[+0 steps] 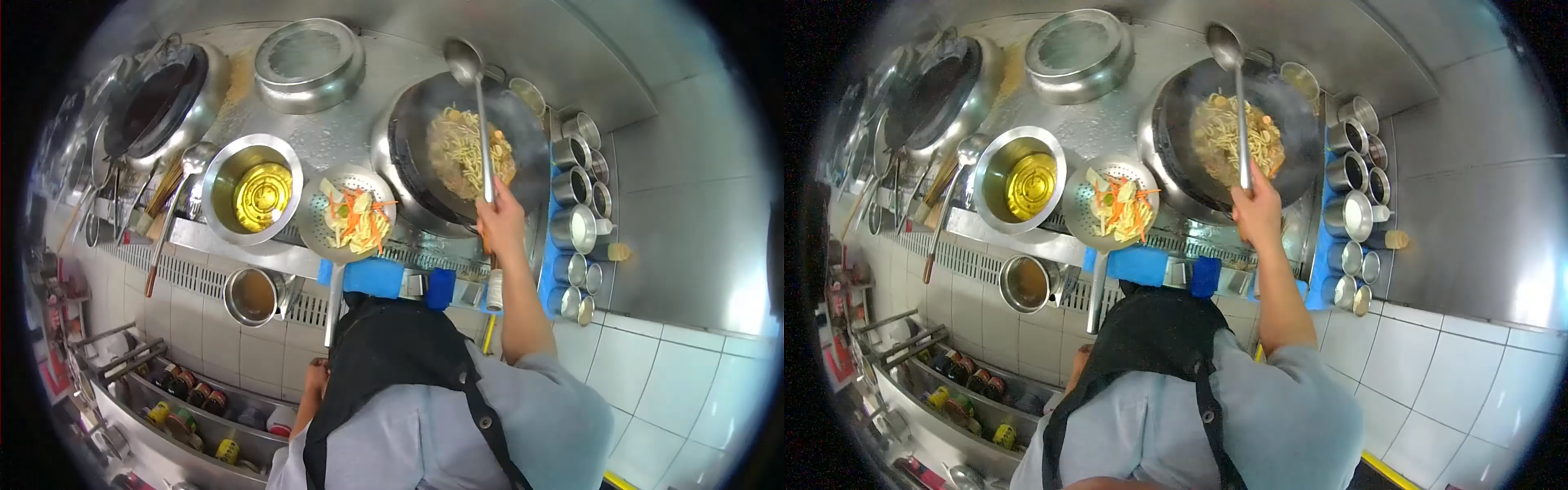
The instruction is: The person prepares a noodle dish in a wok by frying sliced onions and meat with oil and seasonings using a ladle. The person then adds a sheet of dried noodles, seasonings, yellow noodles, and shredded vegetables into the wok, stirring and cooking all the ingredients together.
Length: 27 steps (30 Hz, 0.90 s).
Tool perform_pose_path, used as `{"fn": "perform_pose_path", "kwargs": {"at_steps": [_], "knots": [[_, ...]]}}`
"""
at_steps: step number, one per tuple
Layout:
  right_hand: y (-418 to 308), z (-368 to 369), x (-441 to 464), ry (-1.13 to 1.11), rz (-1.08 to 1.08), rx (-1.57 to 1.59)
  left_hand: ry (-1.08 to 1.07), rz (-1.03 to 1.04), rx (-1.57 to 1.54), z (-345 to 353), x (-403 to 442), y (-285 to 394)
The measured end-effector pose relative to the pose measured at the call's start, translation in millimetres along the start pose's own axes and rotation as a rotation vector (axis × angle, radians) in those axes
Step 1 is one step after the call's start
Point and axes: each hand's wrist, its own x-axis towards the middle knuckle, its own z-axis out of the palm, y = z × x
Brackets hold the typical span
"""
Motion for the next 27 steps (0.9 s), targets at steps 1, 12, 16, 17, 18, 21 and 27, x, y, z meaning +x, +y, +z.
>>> {"fn": "perform_pose_path", "kwargs": {"at_steps": [1,12,16,17,18,21,27], "knots": [[19,-19,-13,0.023,0.020,-0.020,-0.020,-0.108,-0.151,7,13,-3],[101,-125,-65,0.091,0.082,-0.323,-0.113,-0.144,-0.098,64,46,59],[80,-185,-96,-0.062,0.214,-0.137,-0.084,-0.211,-0.109,108,35,102],[91,-200,-102,-0.120,0.161,-0.158,-0.088,-0.217,-0.134,120,26,121],[107,-216,-105,-0.178,0.108,-0.179,-0.104,-0.072,0.058,138,30,117],[111,-231,-85,-0.218,-0.037,-0.399,-0.127,0.135,0.440,186,41,95],[126,-217,-18,-0.102,-0.051,-0.382,-0.095,0.020,0.369,232,12,184]]}}
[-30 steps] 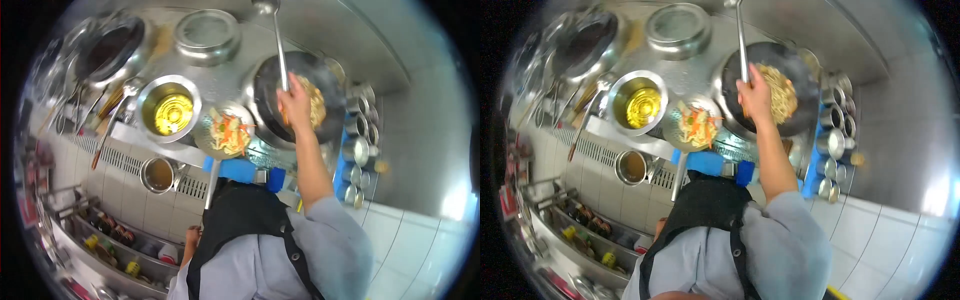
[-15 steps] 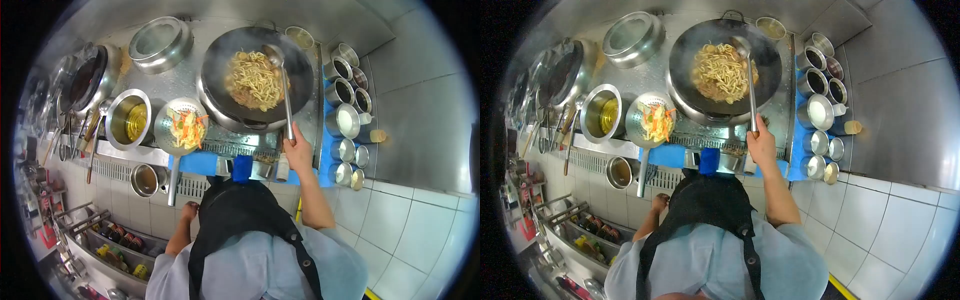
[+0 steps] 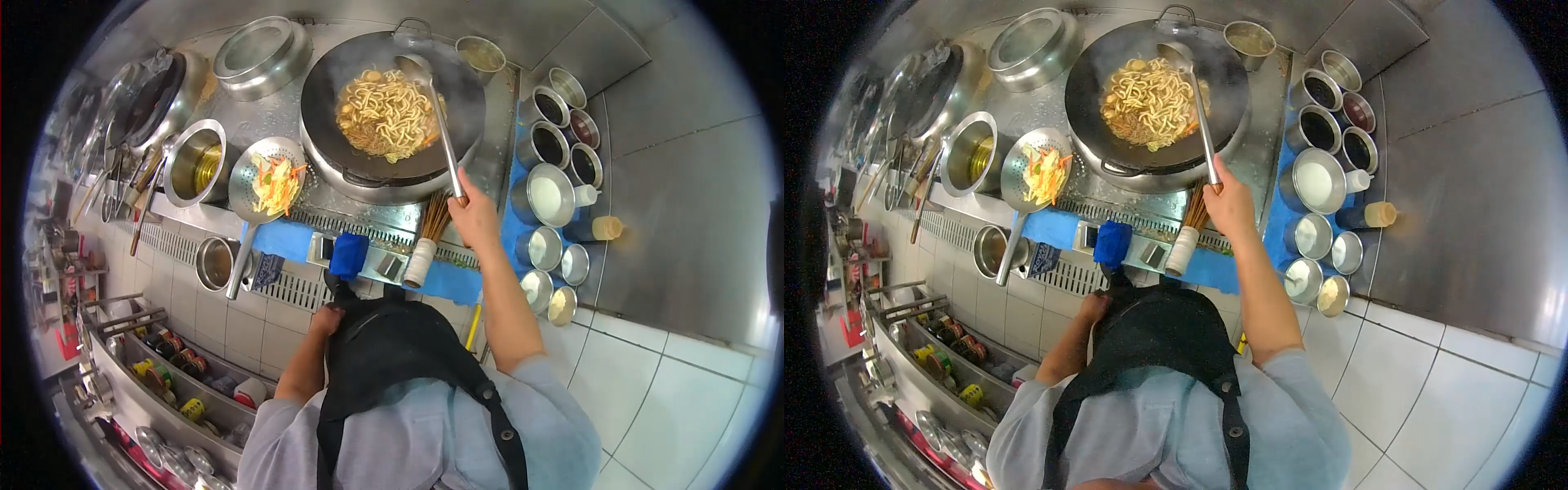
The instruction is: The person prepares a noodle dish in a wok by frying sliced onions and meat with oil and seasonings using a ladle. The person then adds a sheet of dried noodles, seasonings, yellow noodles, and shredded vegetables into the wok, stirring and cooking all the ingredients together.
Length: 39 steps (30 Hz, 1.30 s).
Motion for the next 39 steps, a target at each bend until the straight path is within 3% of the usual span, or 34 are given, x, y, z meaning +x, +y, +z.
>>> {"fn": "perform_pose_path", "kwargs": {"at_steps": [5,8,11,12,13,16,18,22,26,31,39], "knots": [[14,-2,2,-0.094,0.100,0.229,-0.071,0.102,-0.026,12,0,30],[36,8,-1,0.018,-0.117,0.219,-0.063,0.166,0.103,35,28,42],[21,4,-7,-0.066,0.129,0.399,-0.014,0.230,-0.014,75,59,50],[17,0,-7,-0.083,0.119,0.361,-0.001,0.269,-0.041,72,60,67],[15,-8,-5,-0.098,0.109,0.326,-0.162,0.190,0.052,67,65,87],[16,0,21,-0.037,-0.105,0.127,0.190,0.637,0.045,150,127,67],[-13,7,46,0.050,-0.222,-0.113,0.120,0.521,-0.075,127,108,100],[-54,-1,68,-0.151,-0.066,-0.333,0.107,0.305,-0.074,103,95,130],[-12,-24,51,-0.145,-0.232,-0.198,0.121,0.254,-0.113,100,108,124],[0,-1,45,-0.004,-0.102,-0.048,0.150,0.214,-0.137,85,115,115],[-7,-10,6,-0.086,-0.042,-0.114,0.181,0.167,-0.173,78,119,111]]}}
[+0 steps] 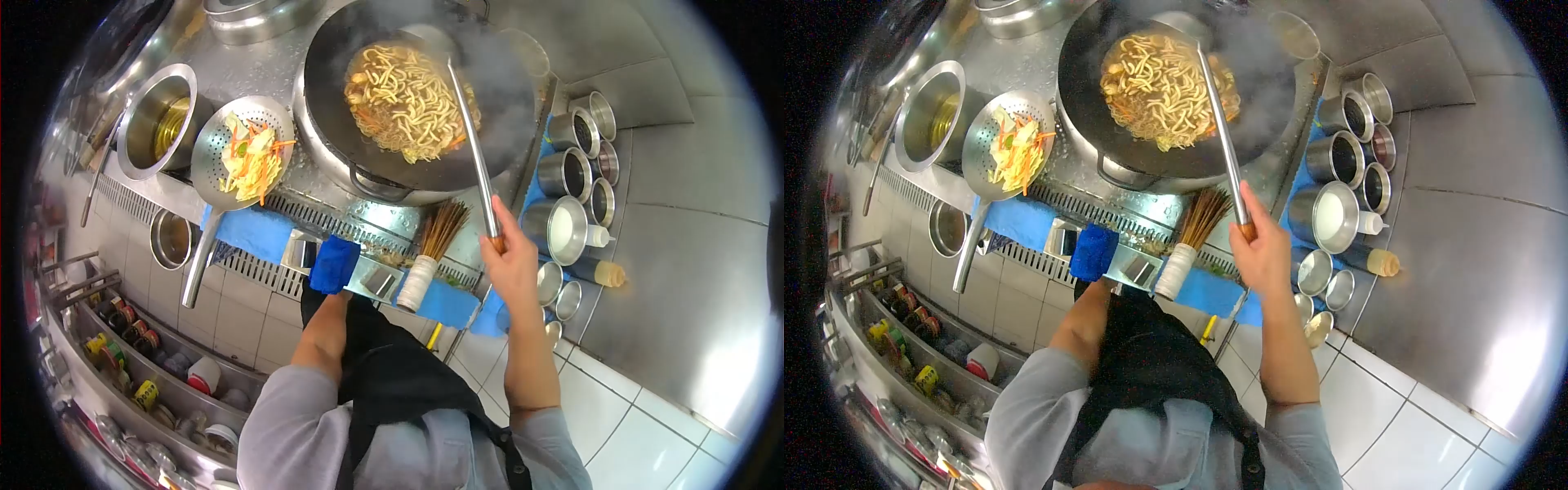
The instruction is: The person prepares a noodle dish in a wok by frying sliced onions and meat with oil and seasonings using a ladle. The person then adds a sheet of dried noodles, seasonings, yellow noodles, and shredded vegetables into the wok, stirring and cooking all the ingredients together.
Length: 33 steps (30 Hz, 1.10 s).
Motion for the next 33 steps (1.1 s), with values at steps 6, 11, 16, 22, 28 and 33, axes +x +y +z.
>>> {"fn": "perform_pose_path", "kwargs": {"at_steps": [6,11,16,22,28,33], "knots": [[-7,-15,-65,-0.118,0.125,0.220,0.024,-0.029,-0.032,-3,-3,-2],[-12,-43,-103,-0.326,0.215,0.340,0.038,-0.032,-0.053,-3,3,-2],[-13,-22,-109,-0.243,0.162,0.252,0.056,-0.028,-0.074,-4,10,-3],[-9,-24,-122,-0.292,0.222,0.285,0.060,-0.024,-0.095,-1,13,-4],[-17,-50,-133,-0.188,0.202,0.276,0.060,-0.027,-0.112,-3,18,-5],[0,-79,-135,-0.231,0.246,0.190,0.032,-0.028,-0.148,-6,22,-3]]}}
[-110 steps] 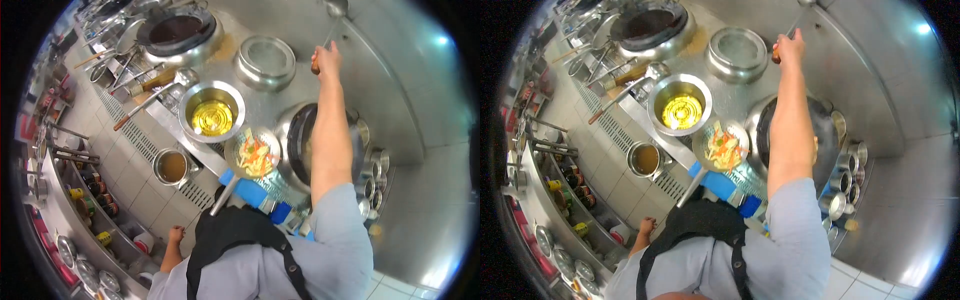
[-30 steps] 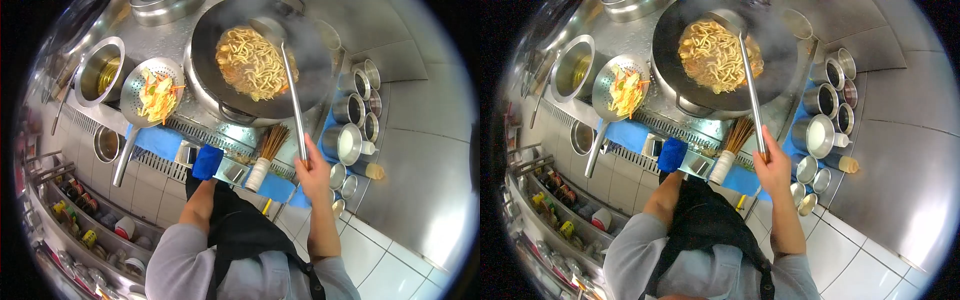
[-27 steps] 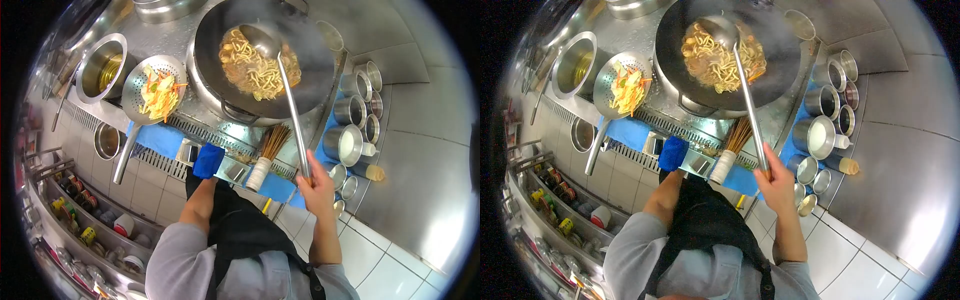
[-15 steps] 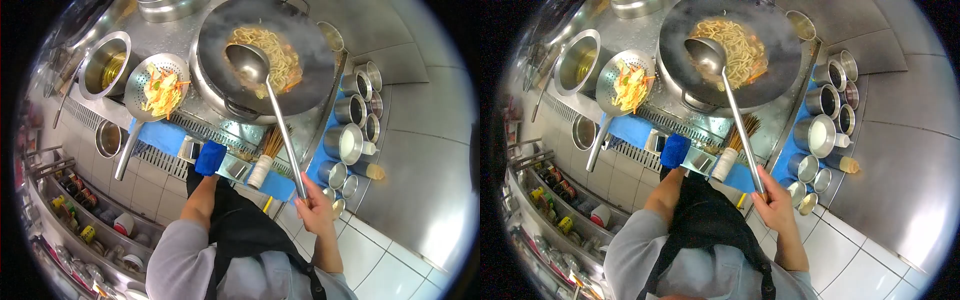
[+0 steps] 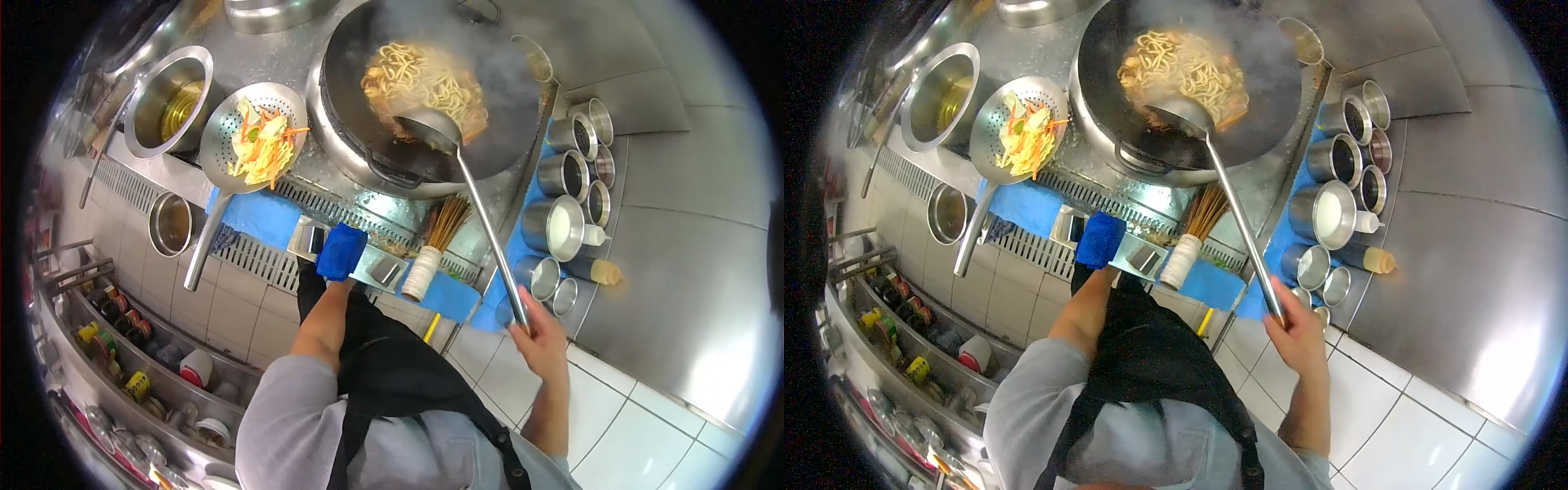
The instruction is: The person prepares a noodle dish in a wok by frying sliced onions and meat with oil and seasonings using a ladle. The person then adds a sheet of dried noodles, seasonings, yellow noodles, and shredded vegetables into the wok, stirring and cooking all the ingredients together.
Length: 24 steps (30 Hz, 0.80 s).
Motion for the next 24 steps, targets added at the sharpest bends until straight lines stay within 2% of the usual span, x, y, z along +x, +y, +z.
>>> {"fn": "perform_pose_path", "kwargs": {"at_steps": [2,4,7,9,10,13,15,17,20,22,24], "knots": [[17,11,20,0.070,-0.063,-0.049,-0.032,-0.008,-0.031,-3,-7,-8],[17,23,29,0.119,-0.041,0.094,-0.101,-0.048,-0.127,-10,-15,-36],[16,47,46,0.223,-0.070,0.194,-0.168,-0.390,-0.643,-42,-36,-105],[17,52,57,0.201,-0.031,0.255,0.035,-0.492,-0.783,-108,-79,-79],[16,55,63,0.185,-0.019,0.286,0.134,-0.517,-0.814,-131,-92,-93],[22,55,80,0.183,-0.122,0.406,0.466,-0.518,-0.926,-223,-124,-98],[11,62,82,0.187,-0.135,0.389,0.529,-0.390,-1.082,-275,-133,-136],[-10,61,79,0.133,-0.102,0.242,0.545,-0.318,-1.199,-330,-141,-131],[-11,61,68,0.106,-0.132,0.116,0.373,-0.245,-1.127,-397,-150,-65],[-7,70,58,0.099,-0.171,0.048,0.137,-0.147,-1.011,-418,-133,-60],[-13,86,53,0.173,-0.304,-0.184,0.010,-0.150,-0.761,-428,-108,-44]]}}
